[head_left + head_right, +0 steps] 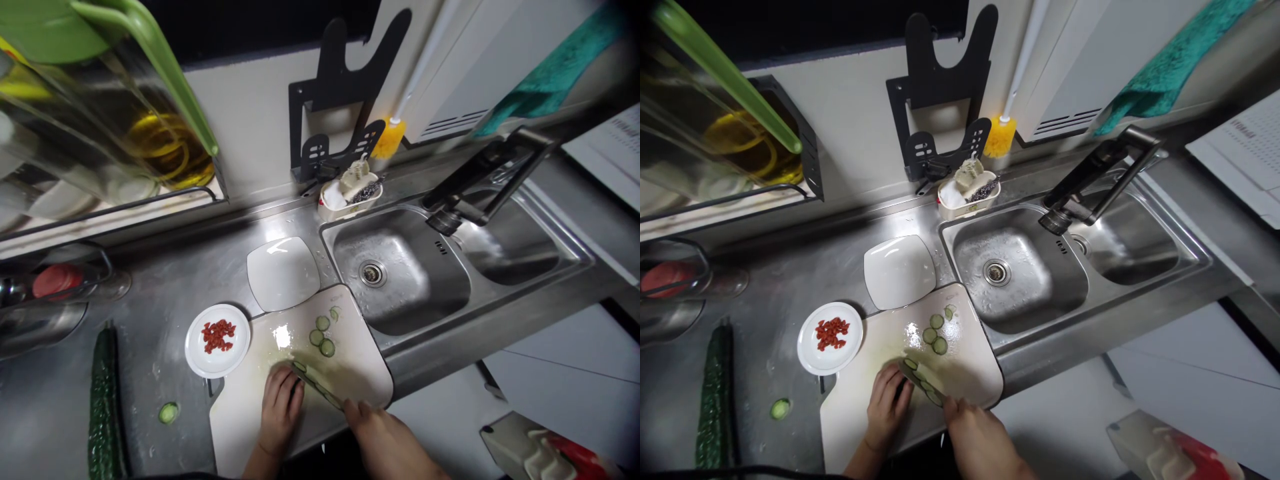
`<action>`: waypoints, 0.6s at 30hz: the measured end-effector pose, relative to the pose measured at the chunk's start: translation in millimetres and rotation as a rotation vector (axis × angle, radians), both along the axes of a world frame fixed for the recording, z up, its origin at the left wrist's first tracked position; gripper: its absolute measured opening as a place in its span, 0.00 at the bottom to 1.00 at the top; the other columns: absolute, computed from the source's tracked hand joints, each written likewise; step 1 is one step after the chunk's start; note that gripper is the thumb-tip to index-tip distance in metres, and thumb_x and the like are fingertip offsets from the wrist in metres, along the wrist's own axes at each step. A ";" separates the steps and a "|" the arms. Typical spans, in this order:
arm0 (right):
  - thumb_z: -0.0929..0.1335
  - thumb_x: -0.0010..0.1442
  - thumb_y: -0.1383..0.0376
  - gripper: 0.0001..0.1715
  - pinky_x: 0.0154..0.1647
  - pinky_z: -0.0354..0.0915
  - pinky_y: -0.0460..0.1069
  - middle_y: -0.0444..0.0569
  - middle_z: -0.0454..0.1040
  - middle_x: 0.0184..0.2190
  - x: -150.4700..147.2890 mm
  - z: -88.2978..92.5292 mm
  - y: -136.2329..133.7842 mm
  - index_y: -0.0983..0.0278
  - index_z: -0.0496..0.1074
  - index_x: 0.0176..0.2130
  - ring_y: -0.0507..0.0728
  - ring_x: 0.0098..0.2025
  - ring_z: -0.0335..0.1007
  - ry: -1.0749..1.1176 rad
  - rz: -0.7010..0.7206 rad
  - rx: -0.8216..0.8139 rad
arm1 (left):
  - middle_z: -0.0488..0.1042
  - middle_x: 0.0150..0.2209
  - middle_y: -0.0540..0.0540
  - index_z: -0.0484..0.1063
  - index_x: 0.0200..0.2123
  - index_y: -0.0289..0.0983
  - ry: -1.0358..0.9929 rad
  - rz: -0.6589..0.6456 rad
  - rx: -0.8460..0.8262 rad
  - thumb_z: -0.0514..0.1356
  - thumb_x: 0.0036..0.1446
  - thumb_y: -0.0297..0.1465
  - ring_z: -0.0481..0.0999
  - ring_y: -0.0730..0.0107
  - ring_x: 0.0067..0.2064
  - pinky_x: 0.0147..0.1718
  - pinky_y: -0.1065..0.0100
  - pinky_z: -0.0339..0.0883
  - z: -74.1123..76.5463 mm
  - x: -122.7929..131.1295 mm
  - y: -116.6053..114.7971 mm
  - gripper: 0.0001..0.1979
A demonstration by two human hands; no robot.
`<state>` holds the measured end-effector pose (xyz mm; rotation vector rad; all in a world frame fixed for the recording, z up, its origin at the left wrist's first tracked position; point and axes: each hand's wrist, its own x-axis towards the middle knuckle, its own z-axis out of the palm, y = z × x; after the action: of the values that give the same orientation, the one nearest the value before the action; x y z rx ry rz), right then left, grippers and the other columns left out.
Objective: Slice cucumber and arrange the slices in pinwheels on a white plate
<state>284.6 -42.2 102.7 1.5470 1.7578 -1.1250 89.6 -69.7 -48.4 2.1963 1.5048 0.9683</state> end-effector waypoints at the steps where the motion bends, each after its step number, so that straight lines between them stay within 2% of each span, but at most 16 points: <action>1: 0.53 0.55 0.82 0.32 0.39 0.68 0.50 0.56 0.77 0.42 0.0 -0.4 0.2 0.65 0.70 0.51 0.61 0.41 0.75 0.002 0.004 0.004 | 0.75 0.42 0.42 0.70 0.43 0.37 0.001 0.004 0.001 0.54 0.60 0.25 0.74 0.64 0.48 0.48 0.58 0.71 0.2 0.1 0.1 0.09; 10: 0.54 0.56 0.82 0.31 0.40 0.68 0.50 0.57 0.77 0.42 -0.3 2.1 5.0 0.66 0.71 0.51 0.61 0.41 0.75 0.031 -0.002 0.026 | 0.75 0.43 0.42 0.69 0.45 0.37 -0.002 0.006 -0.013 0.54 0.60 0.26 0.74 0.63 0.48 0.48 0.57 0.71 1.7 0.4 0.3 0.10; 18: 0.54 0.55 0.82 0.30 0.35 0.67 0.48 0.56 0.78 0.40 -2.8 -2.1 6.2 0.66 0.73 0.47 0.60 0.39 0.76 0.042 -0.001 0.062 | 0.76 0.42 0.43 0.71 0.44 0.38 -0.004 -0.013 -0.005 0.56 0.60 0.27 0.75 0.63 0.47 0.48 0.56 0.71 2.4 -0.1 0.9 0.09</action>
<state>281.8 -36.0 100.6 1.5710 1.8362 -1.1207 89.5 -68.8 -46.0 2.1966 1.4882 0.9641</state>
